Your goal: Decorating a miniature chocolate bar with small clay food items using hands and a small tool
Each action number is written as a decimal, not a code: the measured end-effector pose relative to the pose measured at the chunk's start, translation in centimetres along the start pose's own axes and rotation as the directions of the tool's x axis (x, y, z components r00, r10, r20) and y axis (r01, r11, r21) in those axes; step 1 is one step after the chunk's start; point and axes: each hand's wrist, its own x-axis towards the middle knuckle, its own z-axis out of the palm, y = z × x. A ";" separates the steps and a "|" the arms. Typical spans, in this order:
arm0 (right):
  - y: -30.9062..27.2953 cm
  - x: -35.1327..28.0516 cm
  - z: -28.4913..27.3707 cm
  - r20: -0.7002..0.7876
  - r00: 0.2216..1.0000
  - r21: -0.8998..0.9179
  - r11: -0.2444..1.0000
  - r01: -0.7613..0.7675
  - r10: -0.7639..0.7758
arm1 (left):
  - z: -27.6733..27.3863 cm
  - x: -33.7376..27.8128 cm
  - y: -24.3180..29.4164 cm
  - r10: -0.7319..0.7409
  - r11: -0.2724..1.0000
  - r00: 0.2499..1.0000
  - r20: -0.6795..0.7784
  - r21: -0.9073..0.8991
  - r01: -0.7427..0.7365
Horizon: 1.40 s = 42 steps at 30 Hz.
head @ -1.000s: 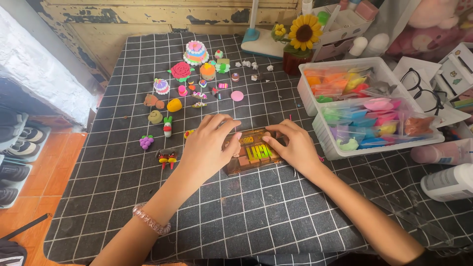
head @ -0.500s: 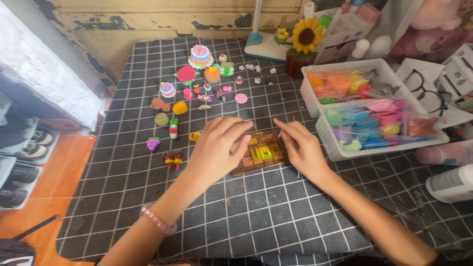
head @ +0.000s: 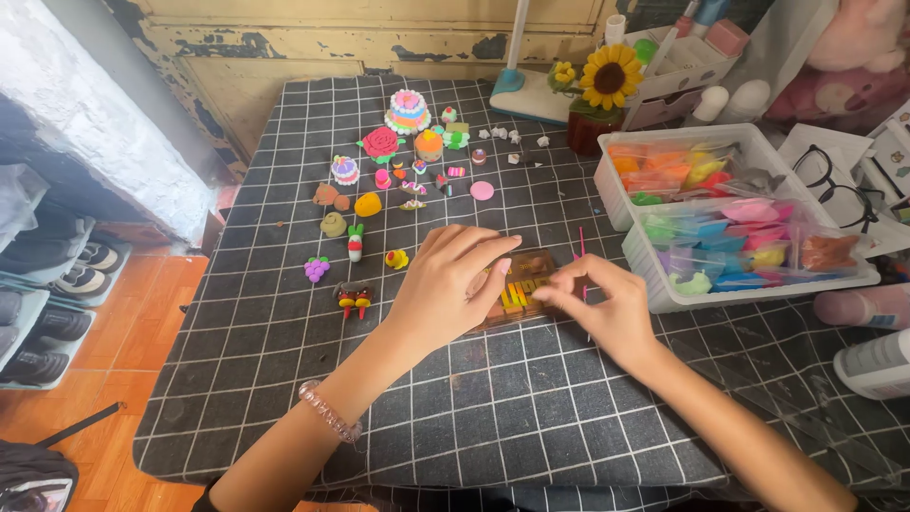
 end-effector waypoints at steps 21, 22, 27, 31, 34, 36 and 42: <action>-8.2 0.8 1.0 0.185 0.958 0.132 0.971 0.197 -0.219 | -0.1 1.7 6.1 -0.488 -0.473 0.706 0.513 -0.836 0.280; -8.0 1.5 1.3 0.183 0.956 0.137 0.969 0.205 -0.228 | 0.3 2.2 6.8 -0.491 -0.465 0.709 0.507 -0.840 0.279; -10.9 4.4 0.1 0.043 0.878 -0.333 0.822 0.462 -0.476 | 3.3 2.4 10.9 -0.360 -0.553 0.786 0.502 -0.794 0.253; -12.4 3.5 -0.3 0.165 0.871 -0.051 0.878 0.476 -0.463 | 5.3 2.7 11.0 -0.202 -0.421 0.846 0.494 -0.823 0.380; -11.5 2.9 -2.2 0.435 0.721 -0.061 0.781 0.622 -0.540 | 5.7 3.3 10.6 -0.002 -0.497 0.925 0.379 -0.803 0.328; -9.4 4.2 -2.5 0.415 0.858 -0.168 0.901 0.400 -0.303 | 6.4 3.8 12.6 -0.453 -0.376 0.852 0.262 -0.923 0.084; -5.8 1.1 -1.1 0.508 0.837 -0.235 0.902 0.361 -0.203 | 3.3 4.1 10.1 -0.166 -0.344 0.953 0.255 -0.921 0.186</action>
